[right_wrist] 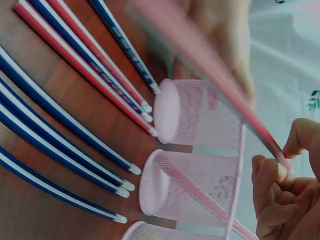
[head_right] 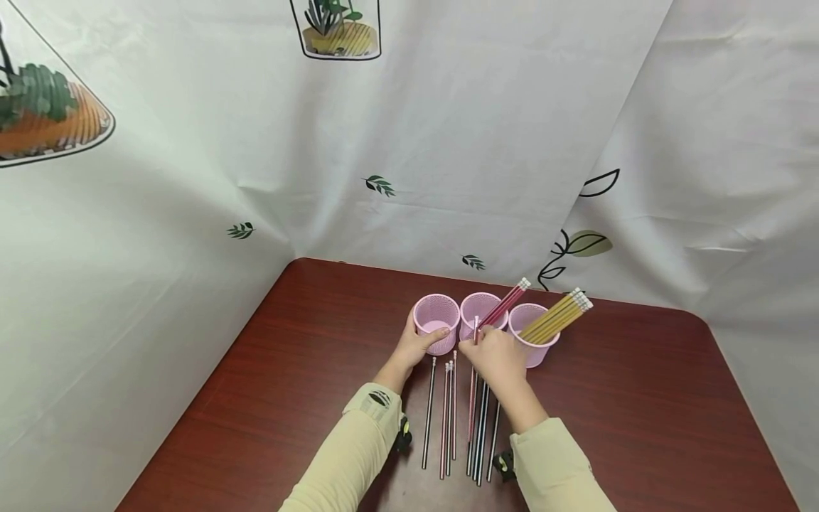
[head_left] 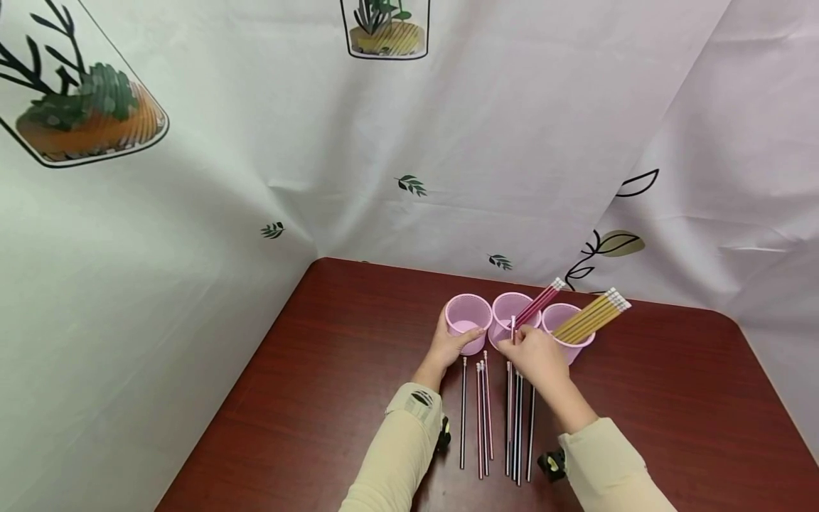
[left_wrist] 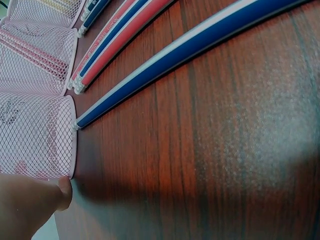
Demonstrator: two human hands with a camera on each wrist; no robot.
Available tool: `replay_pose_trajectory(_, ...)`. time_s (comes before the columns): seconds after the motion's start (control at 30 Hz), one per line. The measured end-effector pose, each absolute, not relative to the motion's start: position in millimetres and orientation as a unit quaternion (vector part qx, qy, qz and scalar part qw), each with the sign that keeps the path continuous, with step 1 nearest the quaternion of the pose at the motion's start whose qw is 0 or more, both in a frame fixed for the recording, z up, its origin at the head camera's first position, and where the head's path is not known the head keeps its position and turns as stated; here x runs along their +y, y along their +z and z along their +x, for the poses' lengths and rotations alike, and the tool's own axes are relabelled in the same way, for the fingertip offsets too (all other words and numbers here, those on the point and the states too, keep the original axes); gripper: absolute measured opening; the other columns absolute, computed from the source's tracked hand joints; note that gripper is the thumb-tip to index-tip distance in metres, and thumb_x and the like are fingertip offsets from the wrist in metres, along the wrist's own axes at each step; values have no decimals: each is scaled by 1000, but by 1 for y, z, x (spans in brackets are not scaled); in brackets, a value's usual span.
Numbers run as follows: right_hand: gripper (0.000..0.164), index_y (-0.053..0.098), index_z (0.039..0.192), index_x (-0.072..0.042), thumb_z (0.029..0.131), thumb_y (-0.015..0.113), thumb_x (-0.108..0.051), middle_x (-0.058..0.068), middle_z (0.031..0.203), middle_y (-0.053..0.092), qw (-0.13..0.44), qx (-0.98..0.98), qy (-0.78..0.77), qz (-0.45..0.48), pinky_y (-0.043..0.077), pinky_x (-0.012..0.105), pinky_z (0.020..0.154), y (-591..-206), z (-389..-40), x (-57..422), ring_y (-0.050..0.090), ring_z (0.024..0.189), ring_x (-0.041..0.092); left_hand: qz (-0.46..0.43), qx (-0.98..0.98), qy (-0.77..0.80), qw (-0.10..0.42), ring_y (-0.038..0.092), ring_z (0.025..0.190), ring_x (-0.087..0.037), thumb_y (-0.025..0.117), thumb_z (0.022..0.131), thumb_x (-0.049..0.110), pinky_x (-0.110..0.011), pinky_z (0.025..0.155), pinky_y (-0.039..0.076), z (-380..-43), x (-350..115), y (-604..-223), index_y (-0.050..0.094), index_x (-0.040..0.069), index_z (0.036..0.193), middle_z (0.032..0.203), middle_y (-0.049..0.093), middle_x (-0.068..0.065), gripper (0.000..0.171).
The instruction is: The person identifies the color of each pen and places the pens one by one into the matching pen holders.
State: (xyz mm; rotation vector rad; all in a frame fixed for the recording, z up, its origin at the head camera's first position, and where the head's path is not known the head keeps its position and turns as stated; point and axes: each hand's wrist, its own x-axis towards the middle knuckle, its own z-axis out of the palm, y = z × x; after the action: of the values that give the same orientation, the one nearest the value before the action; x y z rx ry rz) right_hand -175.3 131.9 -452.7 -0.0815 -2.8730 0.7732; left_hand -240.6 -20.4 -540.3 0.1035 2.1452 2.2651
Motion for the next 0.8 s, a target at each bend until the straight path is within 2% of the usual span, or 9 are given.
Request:
replay_pose_trajectory(0.33,19,51,67,-12,74,61,-27,0,55,50,95,-953,284,-34,34,32,49,-421,-188,147,46,55,22,34,680,733,17,44,116,-37,78,71,7,-43,99,36,-242,-21,-540,32,10,140,133,43,-20,83)
replay_pose_trajectory(0.6,19,54,85,-11,78,57,-28,3,72,61,109,-944,305,-60,37,31,51,-386,-200,160,55,65,24,30,688,725,17,44,115,-36,79,71,8,-40,98,36,-241,-21,-538,30,9,142,133,43,-20,86)
replay_pose_trajectory(0.8,17,51,87,-10,82,48,-26,7,78,59,174,-911,351,-126,36,32,53,-372,-207,166,53,67,25,28,684,728,21,44,115,-37,78,71,8,-41,98,36,-240,-21,-540,31,10,141,134,42,-20,84)
